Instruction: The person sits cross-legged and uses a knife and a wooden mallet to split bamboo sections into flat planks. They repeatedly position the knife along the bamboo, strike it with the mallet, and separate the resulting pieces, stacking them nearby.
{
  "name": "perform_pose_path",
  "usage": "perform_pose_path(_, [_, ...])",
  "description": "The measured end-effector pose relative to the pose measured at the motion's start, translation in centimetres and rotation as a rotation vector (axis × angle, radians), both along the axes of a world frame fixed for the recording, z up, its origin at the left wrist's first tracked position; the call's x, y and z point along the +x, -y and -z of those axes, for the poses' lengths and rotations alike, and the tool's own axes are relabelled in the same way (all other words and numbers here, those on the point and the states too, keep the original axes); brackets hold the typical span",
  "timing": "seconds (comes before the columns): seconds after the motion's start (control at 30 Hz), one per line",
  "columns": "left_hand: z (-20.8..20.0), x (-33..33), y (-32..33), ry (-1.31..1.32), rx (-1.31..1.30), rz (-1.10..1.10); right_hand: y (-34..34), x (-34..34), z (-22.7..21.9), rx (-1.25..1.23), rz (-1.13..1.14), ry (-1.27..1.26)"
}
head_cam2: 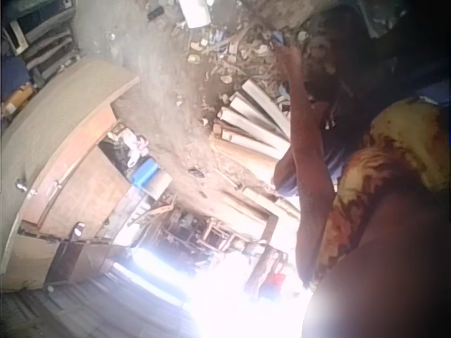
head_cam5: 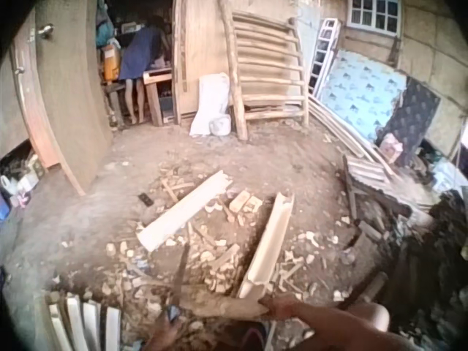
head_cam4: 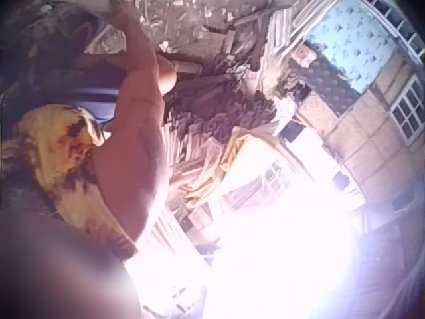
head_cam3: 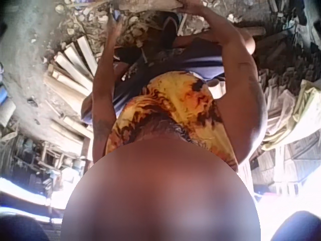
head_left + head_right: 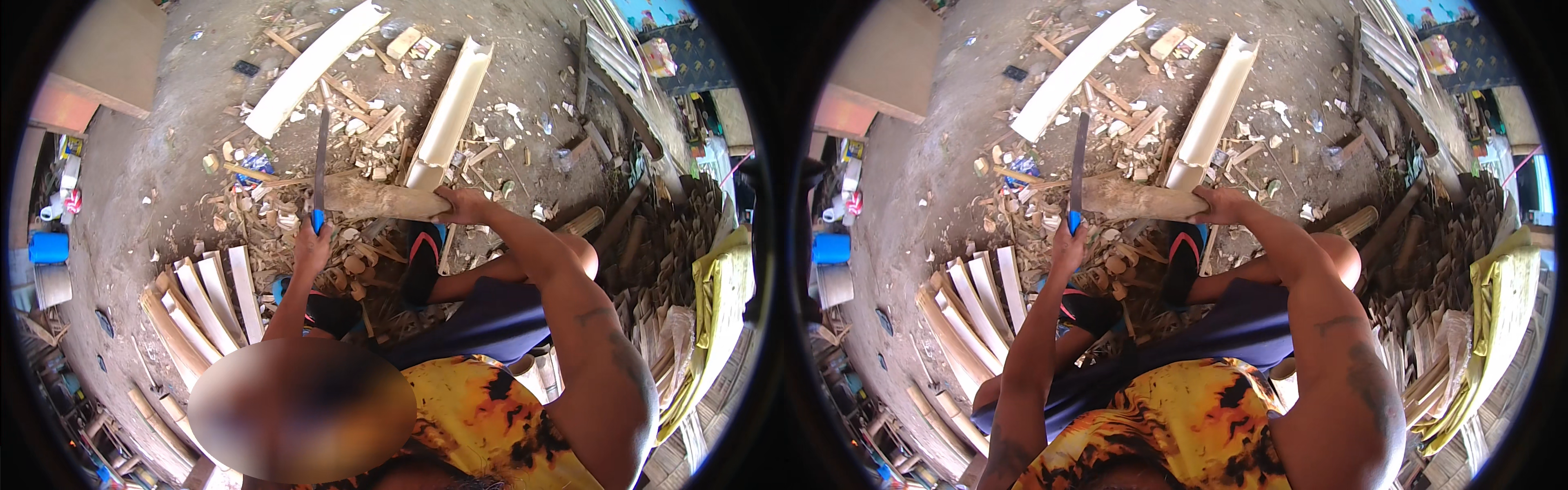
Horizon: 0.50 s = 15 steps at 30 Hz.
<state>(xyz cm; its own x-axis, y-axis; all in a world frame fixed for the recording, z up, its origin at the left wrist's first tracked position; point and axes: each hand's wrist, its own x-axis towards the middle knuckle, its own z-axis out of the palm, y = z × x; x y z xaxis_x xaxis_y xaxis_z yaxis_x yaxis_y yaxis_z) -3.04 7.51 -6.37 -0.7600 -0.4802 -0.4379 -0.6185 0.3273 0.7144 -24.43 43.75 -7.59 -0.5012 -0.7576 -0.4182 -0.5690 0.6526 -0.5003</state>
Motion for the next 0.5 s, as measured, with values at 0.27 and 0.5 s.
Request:
perform_pose_path(0.27, [-0.5, -3.0, -4.3, -0.113, 0.074, 0.140, 8.7, -8.2, 4.3, -0.408, 1.073, -0.224])
perform_pose_path(0.5, [-2.4, -4.4, -4.9, 0.007, 0.330, 0.056, 12.7, -13.5, 5.9, -0.052, 1.222, 0.001])
